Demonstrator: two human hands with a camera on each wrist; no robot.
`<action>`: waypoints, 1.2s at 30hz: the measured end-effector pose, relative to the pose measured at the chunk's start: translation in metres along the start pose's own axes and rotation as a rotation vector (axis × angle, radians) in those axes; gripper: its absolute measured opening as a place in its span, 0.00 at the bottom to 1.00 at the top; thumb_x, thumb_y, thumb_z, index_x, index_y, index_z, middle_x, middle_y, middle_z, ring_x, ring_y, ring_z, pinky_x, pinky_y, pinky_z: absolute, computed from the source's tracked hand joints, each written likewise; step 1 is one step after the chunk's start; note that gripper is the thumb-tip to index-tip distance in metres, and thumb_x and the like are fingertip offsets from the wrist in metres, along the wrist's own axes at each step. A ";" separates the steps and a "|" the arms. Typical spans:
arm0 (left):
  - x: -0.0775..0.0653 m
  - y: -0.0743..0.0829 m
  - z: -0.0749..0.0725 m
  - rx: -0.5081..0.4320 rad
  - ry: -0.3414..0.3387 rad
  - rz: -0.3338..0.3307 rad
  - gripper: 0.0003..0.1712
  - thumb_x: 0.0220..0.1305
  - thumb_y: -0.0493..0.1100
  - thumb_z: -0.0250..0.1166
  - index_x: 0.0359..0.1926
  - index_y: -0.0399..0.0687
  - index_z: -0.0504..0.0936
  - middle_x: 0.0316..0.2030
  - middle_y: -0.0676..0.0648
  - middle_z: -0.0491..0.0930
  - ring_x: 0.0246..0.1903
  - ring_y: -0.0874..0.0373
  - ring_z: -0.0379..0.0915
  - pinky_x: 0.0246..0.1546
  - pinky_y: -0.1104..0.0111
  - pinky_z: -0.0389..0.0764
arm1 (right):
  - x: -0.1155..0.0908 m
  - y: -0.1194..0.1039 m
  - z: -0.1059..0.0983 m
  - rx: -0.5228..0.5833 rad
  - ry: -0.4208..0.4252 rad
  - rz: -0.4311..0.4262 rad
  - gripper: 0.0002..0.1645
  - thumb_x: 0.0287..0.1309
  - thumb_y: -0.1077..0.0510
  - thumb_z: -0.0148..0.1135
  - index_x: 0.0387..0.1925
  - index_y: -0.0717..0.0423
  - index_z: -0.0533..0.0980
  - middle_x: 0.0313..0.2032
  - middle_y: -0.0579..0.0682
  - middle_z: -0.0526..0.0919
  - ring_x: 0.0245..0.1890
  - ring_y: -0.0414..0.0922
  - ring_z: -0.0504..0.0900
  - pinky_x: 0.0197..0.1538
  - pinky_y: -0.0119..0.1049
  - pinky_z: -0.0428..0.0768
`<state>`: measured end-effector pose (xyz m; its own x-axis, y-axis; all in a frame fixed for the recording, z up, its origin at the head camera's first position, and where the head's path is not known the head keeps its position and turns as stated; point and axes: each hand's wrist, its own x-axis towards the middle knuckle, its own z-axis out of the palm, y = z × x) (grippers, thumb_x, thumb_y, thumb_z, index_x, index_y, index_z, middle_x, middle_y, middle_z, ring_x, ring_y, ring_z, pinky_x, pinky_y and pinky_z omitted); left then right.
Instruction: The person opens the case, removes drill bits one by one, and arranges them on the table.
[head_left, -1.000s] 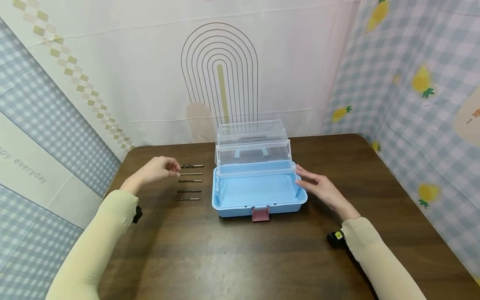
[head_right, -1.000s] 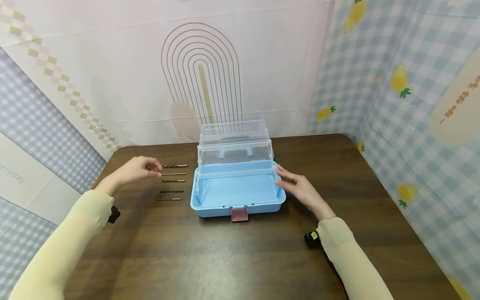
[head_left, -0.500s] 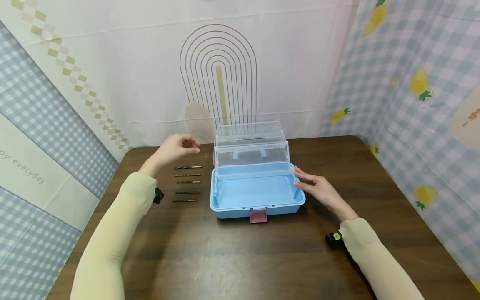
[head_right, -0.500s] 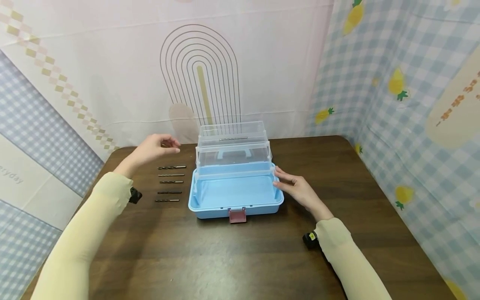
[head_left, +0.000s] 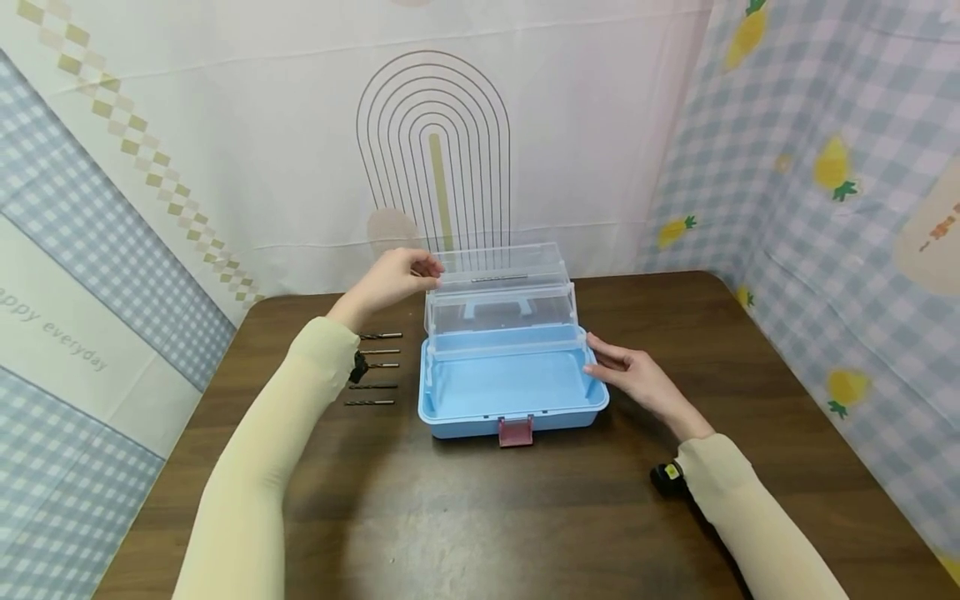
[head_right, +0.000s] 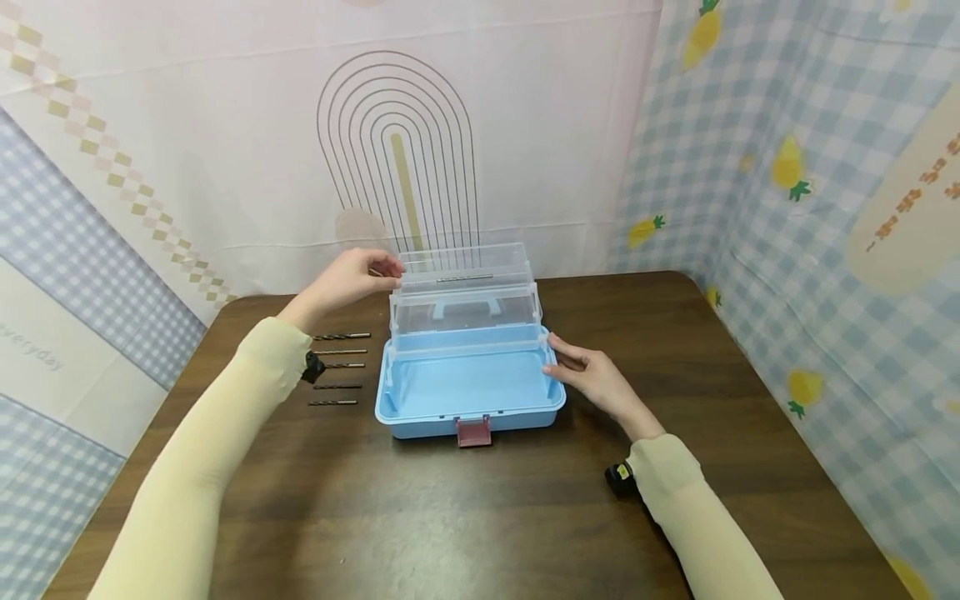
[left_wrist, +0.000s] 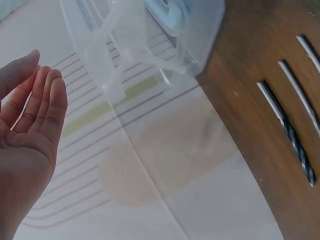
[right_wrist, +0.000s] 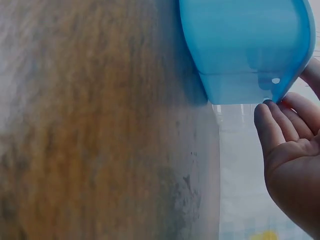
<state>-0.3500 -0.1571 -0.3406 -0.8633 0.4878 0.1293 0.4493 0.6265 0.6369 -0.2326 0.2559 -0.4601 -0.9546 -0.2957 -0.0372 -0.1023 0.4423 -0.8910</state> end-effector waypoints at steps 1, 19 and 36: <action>0.003 0.001 0.001 0.000 -0.002 -0.002 0.12 0.67 0.41 0.67 0.50 0.42 0.84 0.42 0.45 0.84 0.44 0.52 0.78 0.49 0.59 0.77 | 0.000 0.000 0.000 -0.001 0.000 -0.002 0.43 0.65 0.41 0.66 0.75 0.47 0.61 0.75 0.47 0.60 0.70 0.49 0.67 0.65 0.44 0.69; 0.046 0.002 0.026 0.045 -0.067 -0.044 0.13 0.67 0.36 0.67 0.51 0.36 0.84 0.46 0.41 0.84 0.47 0.50 0.79 0.52 0.59 0.79 | 0.000 0.000 0.000 0.030 -0.008 -0.002 0.42 0.65 0.42 0.66 0.75 0.47 0.62 0.74 0.47 0.61 0.70 0.49 0.67 0.65 0.44 0.69; 0.056 0.012 0.042 0.154 -0.095 -0.013 0.13 0.68 0.36 0.65 0.52 0.37 0.86 0.48 0.41 0.86 0.50 0.49 0.81 0.52 0.60 0.80 | 0.001 0.003 -0.001 0.027 0.002 0.004 0.43 0.64 0.41 0.66 0.75 0.46 0.62 0.74 0.47 0.61 0.69 0.49 0.68 0.65 0.46 0.69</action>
<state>-0.3837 -0.0967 -0.3576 -0.8471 0.5296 0.0445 0.4742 0.7155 0.5130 -0.2336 0.2580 -0.4622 -0.9556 -0.2920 -0.0394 -0.0912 0.4204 -0.9027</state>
